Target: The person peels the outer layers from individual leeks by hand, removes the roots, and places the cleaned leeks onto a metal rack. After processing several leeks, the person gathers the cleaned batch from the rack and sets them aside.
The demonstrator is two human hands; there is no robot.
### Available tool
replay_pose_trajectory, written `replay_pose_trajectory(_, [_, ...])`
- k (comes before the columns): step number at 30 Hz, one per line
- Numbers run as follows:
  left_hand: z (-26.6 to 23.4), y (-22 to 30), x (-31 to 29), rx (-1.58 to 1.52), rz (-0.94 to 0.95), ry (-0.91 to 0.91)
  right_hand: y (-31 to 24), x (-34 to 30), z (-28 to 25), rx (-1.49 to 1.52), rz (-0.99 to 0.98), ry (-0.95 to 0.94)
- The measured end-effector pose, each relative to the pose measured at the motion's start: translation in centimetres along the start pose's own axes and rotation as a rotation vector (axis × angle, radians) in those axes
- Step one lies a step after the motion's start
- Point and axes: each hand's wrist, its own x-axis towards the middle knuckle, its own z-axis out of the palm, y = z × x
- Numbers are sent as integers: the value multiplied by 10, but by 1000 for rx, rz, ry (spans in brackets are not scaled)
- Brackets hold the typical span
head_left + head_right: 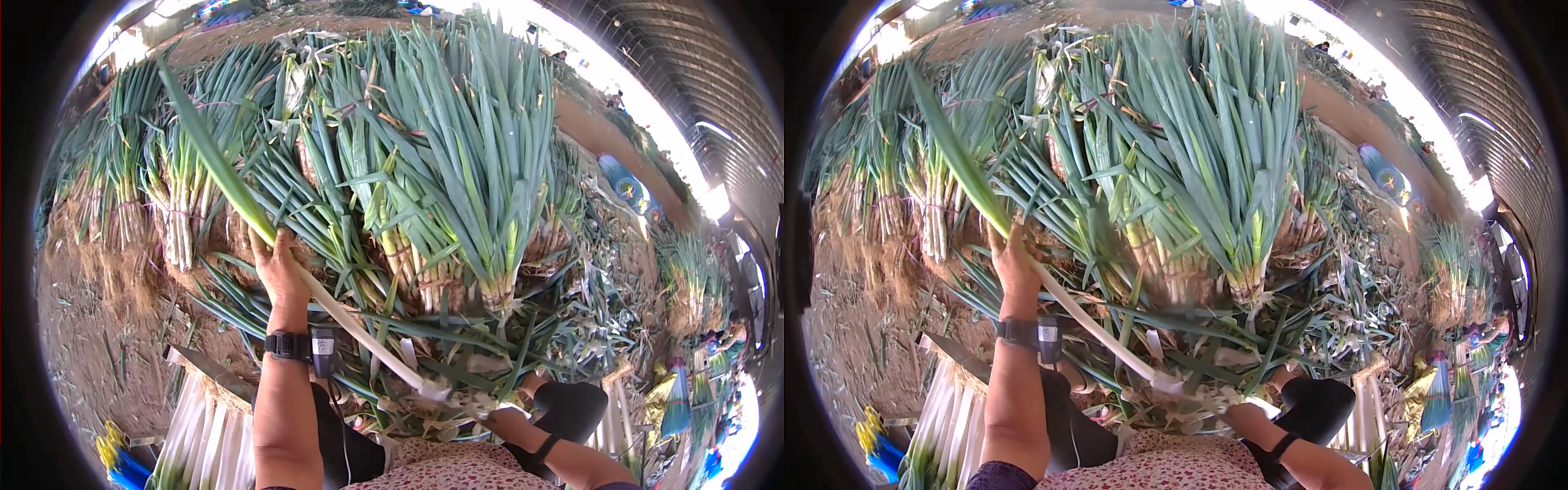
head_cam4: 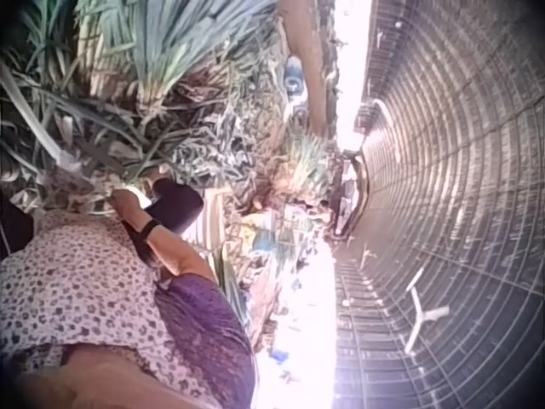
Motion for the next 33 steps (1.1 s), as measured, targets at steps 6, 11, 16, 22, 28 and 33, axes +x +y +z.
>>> replay_pose_trajectory(6, [-15,6,3,-77,39,-64,42,-9,-28,-229,85,7])
replay_pose_trajectory(11, [-6,-12,-9,-385,-156,-335,-38,32,-81,635,-275,369])
replay_pose_trajectory(16, [-2,-19,-13,-409,-236,-296,-111,16,-82,319,-259,198])
replay_pose_trajectory(22, [13,-24,-16,-334,-198,-301,-81,26,-22,594,-119,338])
replay_pose_trajectory(28, [9,-27,-13,-215,-79,-173,-94,29,-51,425,-8,377])
replay_pose_trajectory(33, [2,-32,-9,-109,10,-132,-98,38,-55,370,37,430])
